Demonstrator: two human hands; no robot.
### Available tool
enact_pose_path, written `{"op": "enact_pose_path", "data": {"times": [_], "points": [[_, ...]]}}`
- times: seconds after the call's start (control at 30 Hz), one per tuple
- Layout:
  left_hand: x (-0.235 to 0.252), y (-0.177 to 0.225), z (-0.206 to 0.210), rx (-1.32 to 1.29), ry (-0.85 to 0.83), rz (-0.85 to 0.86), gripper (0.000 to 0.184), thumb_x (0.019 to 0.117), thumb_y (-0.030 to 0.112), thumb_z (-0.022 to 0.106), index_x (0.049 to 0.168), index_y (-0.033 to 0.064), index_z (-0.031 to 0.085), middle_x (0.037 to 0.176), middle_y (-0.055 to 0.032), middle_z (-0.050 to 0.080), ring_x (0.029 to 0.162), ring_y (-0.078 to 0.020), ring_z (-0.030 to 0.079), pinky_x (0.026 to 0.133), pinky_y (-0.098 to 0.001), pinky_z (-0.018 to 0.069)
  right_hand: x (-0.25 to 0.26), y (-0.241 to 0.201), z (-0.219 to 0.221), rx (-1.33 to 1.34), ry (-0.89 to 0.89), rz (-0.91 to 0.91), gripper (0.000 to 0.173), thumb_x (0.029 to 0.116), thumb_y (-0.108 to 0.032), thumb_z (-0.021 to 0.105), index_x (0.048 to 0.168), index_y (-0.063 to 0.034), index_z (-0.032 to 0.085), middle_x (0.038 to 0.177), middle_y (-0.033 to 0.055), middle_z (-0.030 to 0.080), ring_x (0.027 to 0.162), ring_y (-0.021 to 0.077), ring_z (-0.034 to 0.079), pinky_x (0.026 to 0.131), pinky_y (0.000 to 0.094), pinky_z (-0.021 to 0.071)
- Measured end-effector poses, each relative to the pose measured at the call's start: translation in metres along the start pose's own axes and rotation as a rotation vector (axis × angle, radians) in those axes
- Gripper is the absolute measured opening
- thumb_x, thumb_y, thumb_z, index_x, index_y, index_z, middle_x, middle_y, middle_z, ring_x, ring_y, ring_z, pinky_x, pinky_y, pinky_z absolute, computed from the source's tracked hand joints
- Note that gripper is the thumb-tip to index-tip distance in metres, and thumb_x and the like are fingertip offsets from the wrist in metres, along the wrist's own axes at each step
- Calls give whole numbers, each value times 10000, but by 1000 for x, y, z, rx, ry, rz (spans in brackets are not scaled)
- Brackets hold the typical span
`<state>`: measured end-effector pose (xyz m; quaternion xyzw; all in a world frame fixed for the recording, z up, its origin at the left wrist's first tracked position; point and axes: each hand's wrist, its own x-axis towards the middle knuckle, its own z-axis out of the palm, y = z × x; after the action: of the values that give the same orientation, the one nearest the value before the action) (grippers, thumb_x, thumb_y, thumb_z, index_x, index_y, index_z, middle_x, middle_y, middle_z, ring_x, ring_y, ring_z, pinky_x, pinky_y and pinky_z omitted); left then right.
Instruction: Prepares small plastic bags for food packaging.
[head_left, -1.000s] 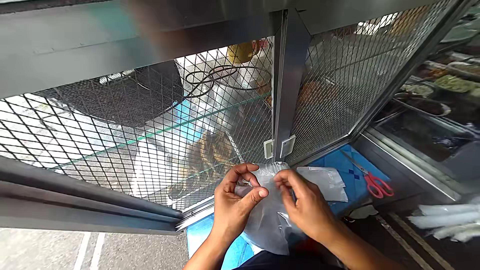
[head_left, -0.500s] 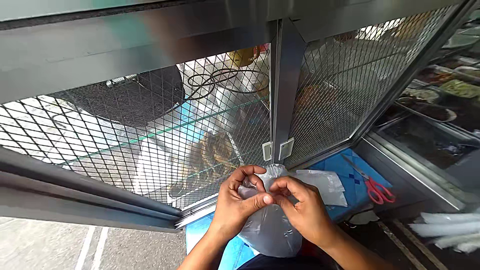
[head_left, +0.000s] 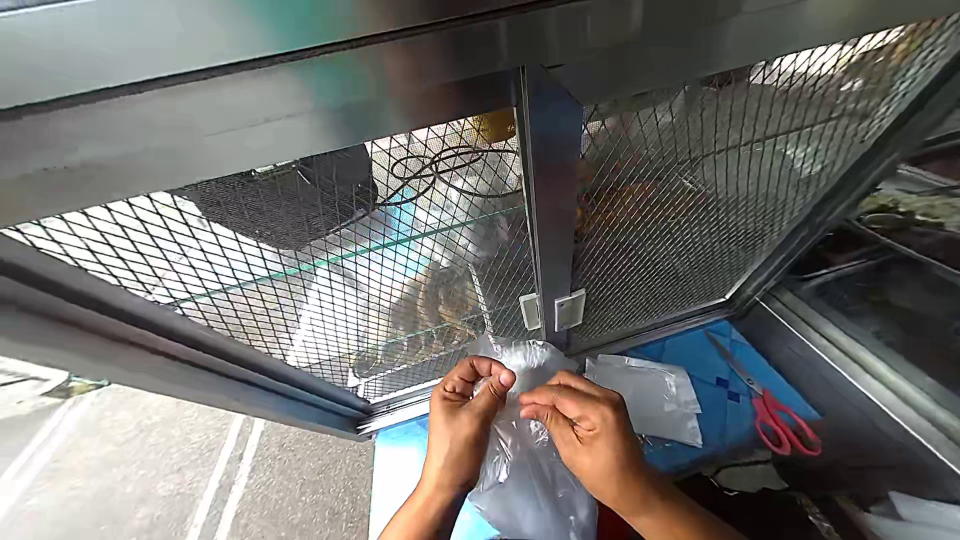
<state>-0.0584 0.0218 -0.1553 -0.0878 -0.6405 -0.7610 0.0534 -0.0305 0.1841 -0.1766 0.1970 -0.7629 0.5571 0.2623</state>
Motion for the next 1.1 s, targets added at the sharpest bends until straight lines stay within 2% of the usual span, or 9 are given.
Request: {"op": "enact_pose_path", "data": {"times": [0.2, 0.33, 0.43, 0.5, 0.63, 0.77, 0.9, 1.0, 1.1], "points": [[-3, -11, -7, -115, -33, -40, 312, 781, 386, 869, 857, 129, 709, 731, 17, 673, 628, -26, 644, 592, -188, 561, 3, 11, -5, -79, 39, -18, 261, 1037, -235, 585, 892, -37, 673, 641, 10, 616, 547, 24, 571, 521, 166, 483], [0, -11, -18, -127, -214, -78, 298, 745, 231, 907, 965, 103, 752, 873, -19, 736, 774, -58, 701, 712, -223, 601, 5, 14, -5, -144, 90, -74, 342, 1043, -305, 592, 825, -57, 678, 676, 16, 618, 640, 48, 589, 607, 187, 493], [11, -14, -25, -57, -284, -18, 146, 816, 149, 841, 936, 95, 778, 946, -57, 762, 911, -111, 719, 845, -263, 589, 7, 13, -1, -128, 117, -51, 222, 1011, -243, 652, 915, -67, 748, 829, 8, 703, 803, 48, 666, 752, 195, 567], [19, -15, -28, -75, -308, 22, 82, 859, 128, 797, 911, 98, 741, 967, -97, 770, 978, -175, 737, 925, -323, 586, 6, 10, 2, -108, 111, 15, 155, 996, -184, 661, 949, -53, 730, 818, -3, 733, 748, 20, 691, 703, 179, 591], [25, -16, -32, -235, -288, -109, 164, 838, 180, 827, 876, 132, 675, 766, 2, 684, 696, -44, 664, 666, -205, 572, 2, 6, 18, -138, 108, 111, 209, 1017, -236, 632, 928, -51, 675, 681, -11, 647, 577, 12, 592, 535, 174, 504], [28, -35, -52, -319, -554, -153, 186, 900, 373, 765, 896, 199, 699, 742, 129, 622, 667, 57, 575, 625, -128, 489, 4, -4, 24, 152, 131, 171, 242, 1066, -234, 552, 985, -44, 679, 931, 27, 714, 887, 83, 692, 814, 273, 597], [38, -56, -77, -260, -884, -128, 161, 976, 373, 686, 924, 220, 698, 767, 172, 630, 689, 97, 571, 625, -104, 472, 3, -26, 19, 876, 241, 481, 224, 1046, -385, 559, 1012, -198, 675, 663, -103, 582, 535, -8, 561, 510, 184, 513], [44, -53, -78, -321, -827, -165, 117, 980, 338, 684, 955, 227, 712, 778, 148, 659, 688, 71, 600, 634, -122, 503, 6, -18, 6, 1096, 271, 391, 262, 1005, -287, 619, 1255, -229, 677, 830, -48, 673, 608, 7, 598, 557, 165, 522], [54, -40, -66, -255, -585, -169, 78, 983, 207, 669, 954, 143, 703, 783, 79, 674, 711, 14, 632, 673, -173, 543, 14, -4, -5, 725, 282, 332, 408, 1000, -116, 574, 1382, -248, 628, 1156, 29, 732, 765, 65, 699, 652, 211, 597]]}}
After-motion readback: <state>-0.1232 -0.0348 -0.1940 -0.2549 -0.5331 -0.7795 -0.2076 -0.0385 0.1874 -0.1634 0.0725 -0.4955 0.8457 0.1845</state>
